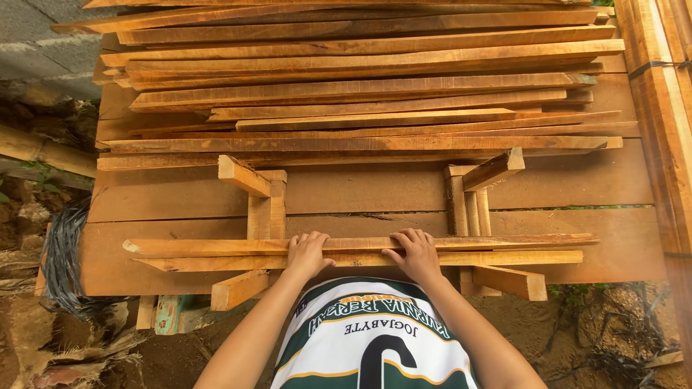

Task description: Organizing and stacking thin strips of wood on a workbench.

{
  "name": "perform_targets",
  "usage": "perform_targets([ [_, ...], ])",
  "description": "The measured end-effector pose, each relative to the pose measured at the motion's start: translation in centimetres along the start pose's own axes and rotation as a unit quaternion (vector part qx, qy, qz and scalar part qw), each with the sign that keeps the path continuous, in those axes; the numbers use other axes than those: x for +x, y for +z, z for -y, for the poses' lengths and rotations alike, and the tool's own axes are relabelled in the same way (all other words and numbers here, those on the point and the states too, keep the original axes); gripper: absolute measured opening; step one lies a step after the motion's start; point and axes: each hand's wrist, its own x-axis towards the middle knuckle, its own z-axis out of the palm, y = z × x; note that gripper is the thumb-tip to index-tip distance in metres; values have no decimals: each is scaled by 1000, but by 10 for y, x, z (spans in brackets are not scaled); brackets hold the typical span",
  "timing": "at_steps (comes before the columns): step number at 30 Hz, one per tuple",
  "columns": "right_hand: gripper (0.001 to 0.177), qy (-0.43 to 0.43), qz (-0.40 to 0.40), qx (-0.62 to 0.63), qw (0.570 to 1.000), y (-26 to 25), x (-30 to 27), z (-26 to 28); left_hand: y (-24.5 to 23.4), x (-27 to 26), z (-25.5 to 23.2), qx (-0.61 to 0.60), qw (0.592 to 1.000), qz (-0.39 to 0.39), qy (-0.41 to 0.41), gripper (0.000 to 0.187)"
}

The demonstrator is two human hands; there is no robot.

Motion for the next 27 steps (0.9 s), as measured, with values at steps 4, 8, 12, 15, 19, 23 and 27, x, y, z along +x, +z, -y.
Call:
perform_targets([
  [4,42,9,-1,0,1000,0,-1,1,-7,-10,-6,-8,1000,4,2,70],
  [8,43,17,10,4,1000,-6,2,8,-9,-8,-5,-22,999,24,6,74],
  [12,43,15,41,-4,999,-8,1,7,-6,-6,-5,-14,1000,27,2,74],
  [15,43,9,32,-8,999,-6,0,5,-3,-13,-6,-5,1000,5,1,71],
  [19,48,0,15,-47,999,-1,-7,13,-12,-28,-13,-22,1000,0,14,72],
  [23,47,3,6,-75,997,11,-11,9,-11,-31,-13,-22,999,-3,28,74],
  [27,43,3,-32,-80,996,21,-9,8,-7,-29,-10,1,999,-19,35,75],
])
